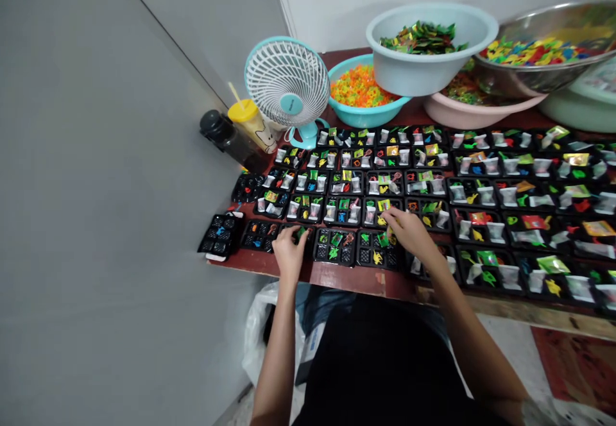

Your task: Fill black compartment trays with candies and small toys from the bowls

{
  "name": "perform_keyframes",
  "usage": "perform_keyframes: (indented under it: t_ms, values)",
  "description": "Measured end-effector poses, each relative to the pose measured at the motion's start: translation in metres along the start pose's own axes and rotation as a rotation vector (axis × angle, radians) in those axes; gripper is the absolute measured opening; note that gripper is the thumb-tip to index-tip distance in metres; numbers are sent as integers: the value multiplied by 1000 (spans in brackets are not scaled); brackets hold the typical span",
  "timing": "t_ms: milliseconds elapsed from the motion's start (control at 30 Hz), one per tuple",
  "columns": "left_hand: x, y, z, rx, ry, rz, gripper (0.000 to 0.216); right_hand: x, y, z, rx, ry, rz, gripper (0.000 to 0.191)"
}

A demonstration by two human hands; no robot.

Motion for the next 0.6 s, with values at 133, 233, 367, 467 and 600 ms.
perform_keyframes:
  t_ms: [133, 233, 367, 467, 600]
  values:
    - [-21, -48, 10, -350, 184, -18, 25, -12, 28, -25, 217, -30, 72, 40]
    - [-38, -78, 9, -591, 430, -12, 23, -20, 51, -48, 359, 78, 186, 46]
    - [-45, -83, 4, -717, 403, 109, 21, -26, 67, -66, 338, 121, 234, 48]
    - [-35, -59, 5, -761, 380, 148, 20, -29, 67, -69, 267, 96, 202, 52]
    - [1, 11, 28, -613, -36, 248, 22, -39, 54, -64, 269, 15, 189, 49]
Point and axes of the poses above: each hand's wrist, its own x-axis towards the middle knuckle, its own z-axis out of the back of the hand, y = z × x, the point moved 1 cm from there along x, towards the middle knuckle, and after that the axes turned 3 degrees about -y, right-handed, at the moved point
